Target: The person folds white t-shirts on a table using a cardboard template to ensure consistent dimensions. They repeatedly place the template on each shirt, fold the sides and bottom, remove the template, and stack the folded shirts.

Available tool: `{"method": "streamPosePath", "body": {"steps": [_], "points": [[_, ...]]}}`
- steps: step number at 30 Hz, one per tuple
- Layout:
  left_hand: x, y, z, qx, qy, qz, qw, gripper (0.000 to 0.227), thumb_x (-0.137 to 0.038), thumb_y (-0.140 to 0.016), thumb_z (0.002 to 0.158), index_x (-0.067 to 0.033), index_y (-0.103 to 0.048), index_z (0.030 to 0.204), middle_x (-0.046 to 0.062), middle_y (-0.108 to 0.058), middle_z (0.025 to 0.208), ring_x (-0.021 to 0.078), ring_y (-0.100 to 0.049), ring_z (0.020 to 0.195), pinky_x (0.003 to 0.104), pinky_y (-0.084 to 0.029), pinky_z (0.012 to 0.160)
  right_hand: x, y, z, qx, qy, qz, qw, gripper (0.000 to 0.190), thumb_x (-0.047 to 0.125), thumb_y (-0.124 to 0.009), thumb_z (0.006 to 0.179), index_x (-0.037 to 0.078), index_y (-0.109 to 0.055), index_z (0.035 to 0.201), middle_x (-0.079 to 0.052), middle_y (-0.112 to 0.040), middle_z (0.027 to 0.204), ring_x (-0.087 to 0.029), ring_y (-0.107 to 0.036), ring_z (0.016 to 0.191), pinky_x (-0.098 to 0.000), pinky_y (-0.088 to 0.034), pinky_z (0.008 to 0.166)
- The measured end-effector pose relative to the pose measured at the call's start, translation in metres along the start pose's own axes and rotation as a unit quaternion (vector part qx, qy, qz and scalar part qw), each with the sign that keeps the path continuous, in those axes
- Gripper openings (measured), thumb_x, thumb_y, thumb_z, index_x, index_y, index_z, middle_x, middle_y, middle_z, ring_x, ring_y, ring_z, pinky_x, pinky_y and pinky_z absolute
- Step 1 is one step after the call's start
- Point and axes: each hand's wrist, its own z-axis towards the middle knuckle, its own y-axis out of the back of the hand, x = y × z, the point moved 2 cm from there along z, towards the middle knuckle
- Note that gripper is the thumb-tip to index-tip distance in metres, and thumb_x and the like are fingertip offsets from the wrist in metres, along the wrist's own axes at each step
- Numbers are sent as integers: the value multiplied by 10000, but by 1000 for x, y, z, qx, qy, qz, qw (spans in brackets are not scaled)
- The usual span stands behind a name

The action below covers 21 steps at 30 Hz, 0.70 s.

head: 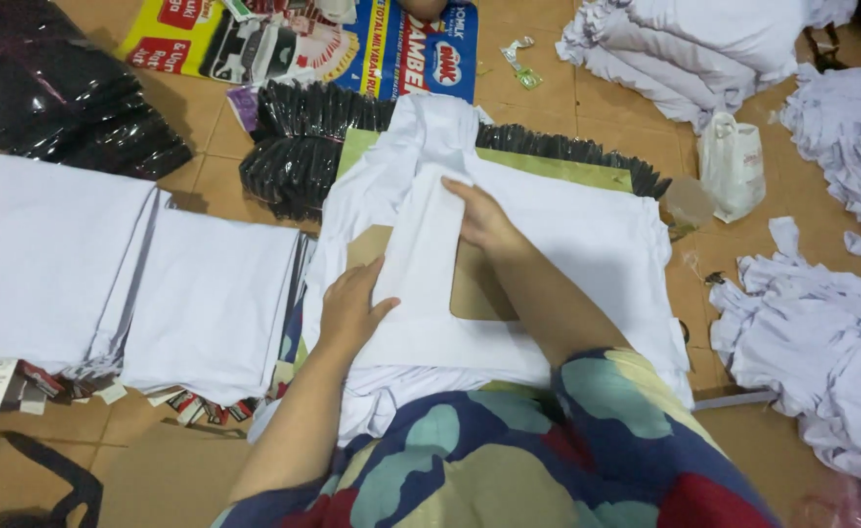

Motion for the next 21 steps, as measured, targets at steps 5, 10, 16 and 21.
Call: {"method": "streamPosePath", "body": {"steps": [5, 10, 16, 21], "points": [[-17, 21, -5, -11, 23, -48, 999, 665, -277, -718, 939, -116, -469, 1535, 127, -578, 1478, 291, -394, 1470, 504, -192, 1233, 100, -5, -16, -55, 165, 35, 984, 270, 75, -835, 859, 44, -734, 1107, -171, -762, 1130, -302, -756, 1056, -463, -584, 1010], [39, -21, 26, -107, -52, -49, 992, 491, -397, -658, 871, -207, -673, 1323, 13, -682, 1325, 277, -545, 1298, 475, -332, 1098, 195, 46, -28, -178, 290, 64, 938, 378, 3, -860, 751, 60, -692, 1085, -165, -790, 1000, -324, -771, 964, -514, -652, 929], [41, -20, 24, -176, -131, -89, 971, 141, -228, -729, 847, -157, -761, 965, 43, -750, 1229, 238, -676, 1138, 403, -479, 994, 249, 31, -128, -218, 385, -286, 850, 231, 40, -685, 842, 110, -792, 1035, -65, -766, 1132, -192, -751, 1025, -274, -658, 882], [38, -19, 21, -174, -115, -79, 975, 139, -221, -735, 841, -177, -772, 968, 37, -735, 1262, 257, -641, 1199, 430, -421, 1050, 266, 55, -171, -175, 322, -814, 451, 39, 142, -671, 880, 123, -661, 847, -60, -617, 734, -200, -568, 721, -413, -330, 556]]}}
